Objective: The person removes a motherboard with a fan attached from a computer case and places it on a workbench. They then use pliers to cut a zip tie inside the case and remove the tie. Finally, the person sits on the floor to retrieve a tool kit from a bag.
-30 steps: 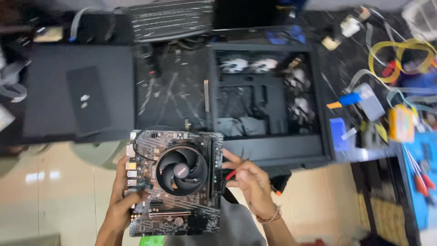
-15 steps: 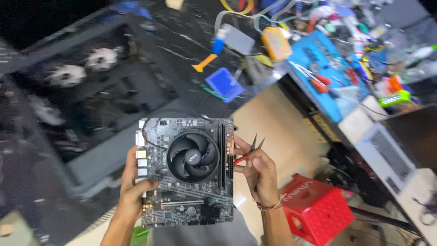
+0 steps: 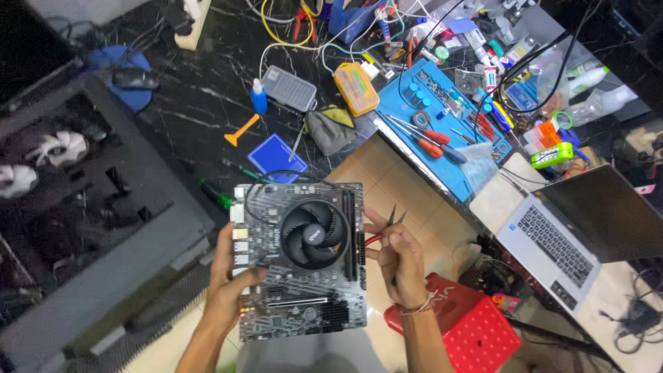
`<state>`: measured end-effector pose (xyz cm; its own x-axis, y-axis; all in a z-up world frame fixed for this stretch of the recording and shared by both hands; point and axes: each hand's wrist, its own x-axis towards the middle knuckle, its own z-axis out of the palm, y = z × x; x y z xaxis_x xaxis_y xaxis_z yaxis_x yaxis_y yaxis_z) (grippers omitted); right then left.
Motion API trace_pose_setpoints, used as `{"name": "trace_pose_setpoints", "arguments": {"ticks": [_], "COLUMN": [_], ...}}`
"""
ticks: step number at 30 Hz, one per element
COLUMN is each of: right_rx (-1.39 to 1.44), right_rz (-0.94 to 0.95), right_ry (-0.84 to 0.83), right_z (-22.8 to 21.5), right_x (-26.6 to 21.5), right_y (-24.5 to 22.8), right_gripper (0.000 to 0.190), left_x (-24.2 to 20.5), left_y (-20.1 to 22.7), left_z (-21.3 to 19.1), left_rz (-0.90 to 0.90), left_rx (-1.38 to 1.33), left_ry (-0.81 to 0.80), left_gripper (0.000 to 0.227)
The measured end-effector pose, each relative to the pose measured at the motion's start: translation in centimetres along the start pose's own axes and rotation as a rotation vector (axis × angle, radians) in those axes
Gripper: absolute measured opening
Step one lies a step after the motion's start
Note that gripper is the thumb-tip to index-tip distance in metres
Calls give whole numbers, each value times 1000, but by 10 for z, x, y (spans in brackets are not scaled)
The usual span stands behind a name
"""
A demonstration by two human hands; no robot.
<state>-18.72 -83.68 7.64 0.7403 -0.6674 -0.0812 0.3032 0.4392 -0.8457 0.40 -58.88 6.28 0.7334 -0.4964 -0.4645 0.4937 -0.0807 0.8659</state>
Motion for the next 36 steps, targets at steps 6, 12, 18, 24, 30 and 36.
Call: {"name": "trace_pose_setpoints", "arguments": {"ticks": [6,12,18,24,30,36], "right_rx": [-44,-200,-332,-390,-484,-468], "right_rz": [58,59,162,342,479,559], "right_ry": [105,69,-16,-173,-319,-320], "right_z": [-35,-62,-83,-127,-127,-102], "right_x": [64,165,308,481,592,634], "right_y": [3,-4,-2,42,111,161], "right_gripper": [26,28,29,34,37,35], "left_x": [62,130,217,332,396,432], "left_y": [9,49,52,30,39,40], "left_z": [26,82,132,169,169,155], "left_rz": [62,10,78,-123,-251,-245], "left_rx": [235,538,449,435,325,273], "left_ry": [-156,-120,-101,158,364,499], "left_gripper": [112,114,104,110,103,109]}}
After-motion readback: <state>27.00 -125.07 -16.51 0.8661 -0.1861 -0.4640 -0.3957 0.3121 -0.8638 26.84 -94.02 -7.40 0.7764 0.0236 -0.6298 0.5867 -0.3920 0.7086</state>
